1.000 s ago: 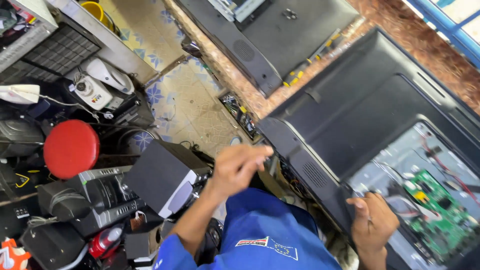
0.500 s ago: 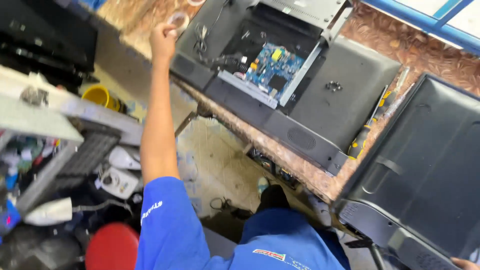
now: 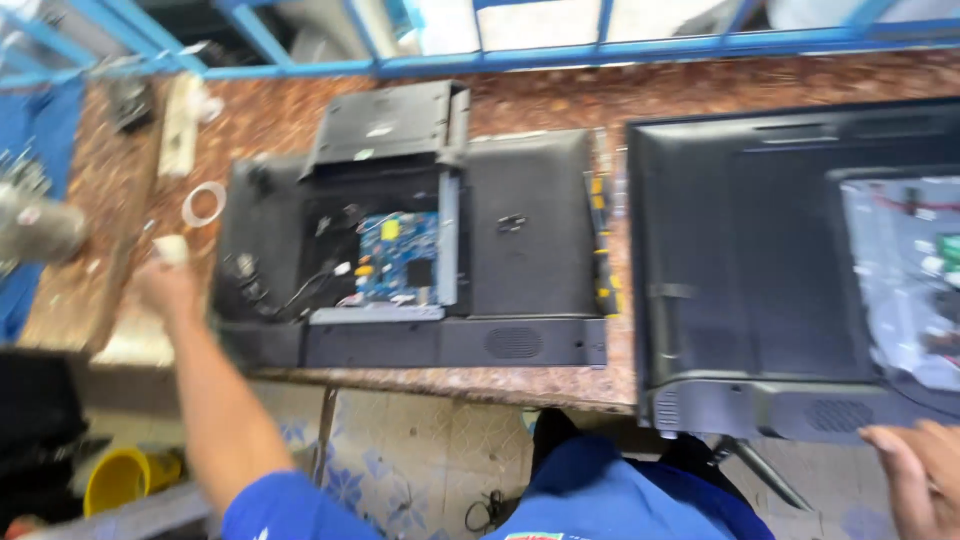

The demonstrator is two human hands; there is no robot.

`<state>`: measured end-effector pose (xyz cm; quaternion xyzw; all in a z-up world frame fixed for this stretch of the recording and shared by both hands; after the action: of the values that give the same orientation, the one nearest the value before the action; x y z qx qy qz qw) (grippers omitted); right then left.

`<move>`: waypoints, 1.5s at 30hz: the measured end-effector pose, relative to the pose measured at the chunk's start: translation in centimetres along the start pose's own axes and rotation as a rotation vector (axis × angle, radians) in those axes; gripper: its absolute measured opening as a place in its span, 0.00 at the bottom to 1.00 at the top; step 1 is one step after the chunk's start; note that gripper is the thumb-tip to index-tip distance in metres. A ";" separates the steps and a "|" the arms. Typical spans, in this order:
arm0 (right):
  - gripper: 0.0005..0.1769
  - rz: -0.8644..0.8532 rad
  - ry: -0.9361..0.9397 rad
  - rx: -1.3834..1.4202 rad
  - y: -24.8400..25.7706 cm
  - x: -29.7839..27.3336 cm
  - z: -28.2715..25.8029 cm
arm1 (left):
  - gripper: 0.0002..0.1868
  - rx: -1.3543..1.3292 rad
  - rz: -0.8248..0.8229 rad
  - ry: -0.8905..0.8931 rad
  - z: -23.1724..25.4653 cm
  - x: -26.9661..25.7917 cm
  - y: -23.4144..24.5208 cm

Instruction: The person works on the internal components of a disassembled television, specifically focusing on the green circuit board. They use their hands to arrange wires and apply pieces of clear adhesive tape to secure connections on the board.

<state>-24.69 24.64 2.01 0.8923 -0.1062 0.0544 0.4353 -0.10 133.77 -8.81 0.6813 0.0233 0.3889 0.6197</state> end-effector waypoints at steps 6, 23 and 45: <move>0.13 0.047 0.343 0.160 5.5 5.4 -9.2 | 0.09 -1.060 0.314 -0.151 23.7 -8.0 23.9; 0.21 -0.112 0.604 0.343 17.4 5.9 7.5 | 0.25 -1.620 -1.292 -0.668 76.6 -57.9 54.8; 0.09 0.124 0.356 0.640 22.2 9.9 12.3 | 0.18 -1.512 -0.770 -0.734 88.0 -61.5 54.7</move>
<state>-20.24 0.22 13.34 0.9517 -0.0604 0.2656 0.1419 -18.35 16.86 13.75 0.1214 -0.2097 -0.1727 0.9547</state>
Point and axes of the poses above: each hand's wrist, its own x-axis towards the middle knuckle, its own y-axis out of the back of the hand, z = x × y, the point moved 2 cm from there along x, towards the middle knuckle, and after that the axes turned 5 degrees about x, right-handed, at the moved point
